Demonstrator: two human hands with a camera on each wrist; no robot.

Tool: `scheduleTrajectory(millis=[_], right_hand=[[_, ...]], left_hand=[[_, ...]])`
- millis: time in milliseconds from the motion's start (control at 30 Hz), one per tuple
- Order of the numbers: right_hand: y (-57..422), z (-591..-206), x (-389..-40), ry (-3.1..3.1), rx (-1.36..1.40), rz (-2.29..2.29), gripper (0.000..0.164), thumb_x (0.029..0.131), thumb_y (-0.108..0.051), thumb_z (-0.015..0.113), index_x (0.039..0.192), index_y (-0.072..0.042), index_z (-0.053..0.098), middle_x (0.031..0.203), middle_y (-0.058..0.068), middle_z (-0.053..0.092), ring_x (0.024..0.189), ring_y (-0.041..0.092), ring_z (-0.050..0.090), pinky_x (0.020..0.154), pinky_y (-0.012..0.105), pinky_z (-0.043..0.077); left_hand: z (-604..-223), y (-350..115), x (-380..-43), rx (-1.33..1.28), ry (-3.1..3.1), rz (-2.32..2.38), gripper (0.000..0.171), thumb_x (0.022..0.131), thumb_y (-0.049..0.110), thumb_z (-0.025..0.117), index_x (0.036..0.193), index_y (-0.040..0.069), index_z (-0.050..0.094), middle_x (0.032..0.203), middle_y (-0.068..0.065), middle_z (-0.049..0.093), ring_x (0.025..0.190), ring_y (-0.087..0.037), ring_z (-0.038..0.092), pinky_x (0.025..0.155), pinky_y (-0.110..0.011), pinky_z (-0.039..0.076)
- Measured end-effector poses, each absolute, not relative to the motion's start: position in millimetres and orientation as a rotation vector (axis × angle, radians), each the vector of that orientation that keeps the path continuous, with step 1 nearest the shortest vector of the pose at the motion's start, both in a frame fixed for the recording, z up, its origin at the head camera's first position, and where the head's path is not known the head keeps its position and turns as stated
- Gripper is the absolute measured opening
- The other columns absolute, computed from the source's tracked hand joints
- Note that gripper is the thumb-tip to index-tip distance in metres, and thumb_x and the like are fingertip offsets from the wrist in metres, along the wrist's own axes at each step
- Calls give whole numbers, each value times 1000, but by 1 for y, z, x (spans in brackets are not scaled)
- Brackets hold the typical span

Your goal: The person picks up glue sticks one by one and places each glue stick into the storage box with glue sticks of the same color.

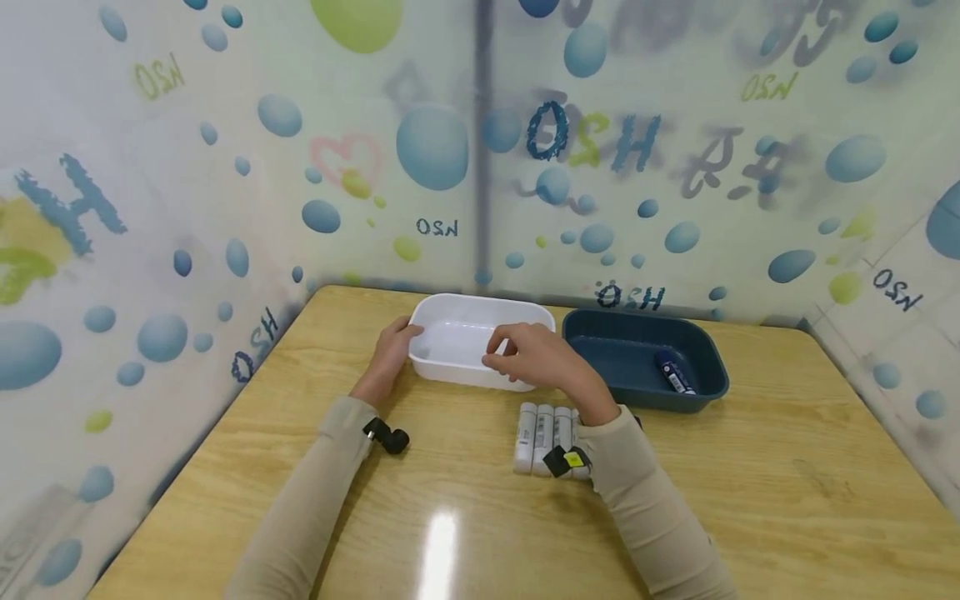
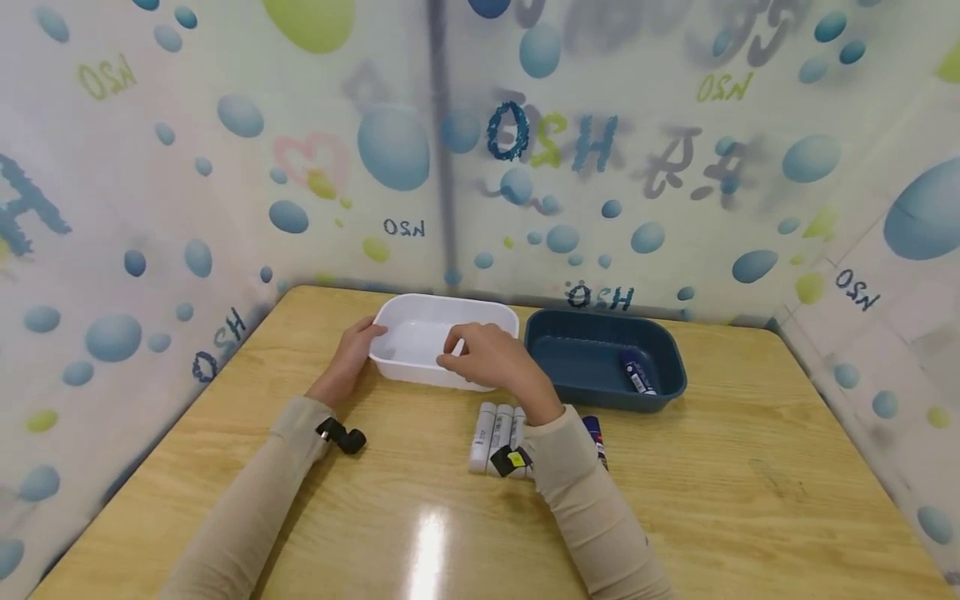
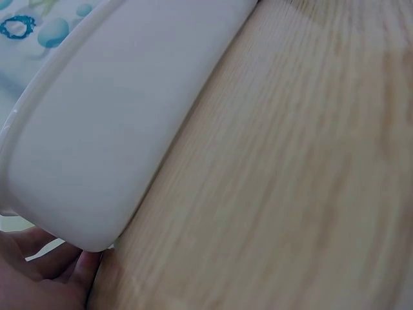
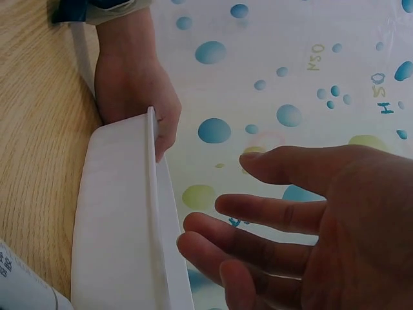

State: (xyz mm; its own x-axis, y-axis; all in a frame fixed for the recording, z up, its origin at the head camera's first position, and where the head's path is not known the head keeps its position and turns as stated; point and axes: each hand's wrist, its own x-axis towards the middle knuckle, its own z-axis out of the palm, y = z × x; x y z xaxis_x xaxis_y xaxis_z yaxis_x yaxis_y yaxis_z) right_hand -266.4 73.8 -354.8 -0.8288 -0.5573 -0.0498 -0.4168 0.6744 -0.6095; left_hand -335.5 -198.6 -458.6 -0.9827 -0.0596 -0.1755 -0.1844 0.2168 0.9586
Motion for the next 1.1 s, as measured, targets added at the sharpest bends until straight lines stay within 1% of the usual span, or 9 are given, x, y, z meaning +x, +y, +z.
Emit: scheduleTrajectory(millis=[100, 300, 400, 633, 867, 967, 1100], right_hand=[[75, -357, -267, 2653, -791, -899, 25, 102, -32, 64, 115, -13, 71, 99, 13, 77, 84, 30, 75, 61, 29, 53], [74, -357, -268, 2634, -795, -900, 25, 102, -33, 64, 116, -12, 71, 100, 13, 77, 83, 28, 75, 61, 29, 54], [75, -356, -267, 2632, -786, -901, 25, 102, -32, 64, 116, -12, 71, 101, 13, 77, 84, 29, 75, 62, 29, 54], [73, -355, -267, 2639, -797, -892, 24, 102, -31, 64, 116, -13, 71, 100, 13, 78, 86, 32, 75, 63, 28, 54], [65, -355, -266, 2613, -864, -880, 24, 102, -30, 64, 116, -12, 70, 98, 14, 78, 85, 33, 74, 64, 27, 54], [64, -355, -265, 2609, -868, -873, 24, 103, -31, 64, 116, -12, 70, 99, 14, 78, 84, 31, 75, 64, 27, 54], [66, -356, -264, 2630, -862, -871, 24, 102, -31, 64, 116, -12, 70, 98, 12, 78, 77, 21, 72, 65, 27, 54]], left_hand=[[-458, -198, -336, -235, 2364, 1891, 61, 105, 32, 46, 160, 9, 36, 166, -13, 37, 153, -31, 37, 127, -48, 31], [-459, -198, -334, -226, 2364, 1917, 58, 104, 30, 47, 158, 8, 40, 163, -15, 41, 149, -33, 42, 125, -49, 34], [-460, -198, -334, -215, 2365, 1917, 58, 104, 30, 47, 157, 8, 41, 163, -15, 42, 149, -33, 42, 125, -49, 34], [-459, -198, -336, -199, 2372, 1919, 58, 104, 29, 46, 158, 8, 40, 163, -15, 41, 149, -33, 42, 125, -48, 34], [-457, -199, -337, -211, 2374, 1923, 58, 105, 28, 45, 158, 7, 39, 164, -15, 41, 149, -33, 42, 125, -48, 33], [-457, -199, -337, -215, 2371, 1918, 58, 105, 28, 46, 158, 6, 39, 163, -15, 41, 149, -33, 42, 125, -48, 34], [-458, -198, -337, -219, 2377, 1904, 58, 105, 28, 46, 158, 5, 39, 163, -16, 41, 149, -33, 42, 125, -48, 33]])
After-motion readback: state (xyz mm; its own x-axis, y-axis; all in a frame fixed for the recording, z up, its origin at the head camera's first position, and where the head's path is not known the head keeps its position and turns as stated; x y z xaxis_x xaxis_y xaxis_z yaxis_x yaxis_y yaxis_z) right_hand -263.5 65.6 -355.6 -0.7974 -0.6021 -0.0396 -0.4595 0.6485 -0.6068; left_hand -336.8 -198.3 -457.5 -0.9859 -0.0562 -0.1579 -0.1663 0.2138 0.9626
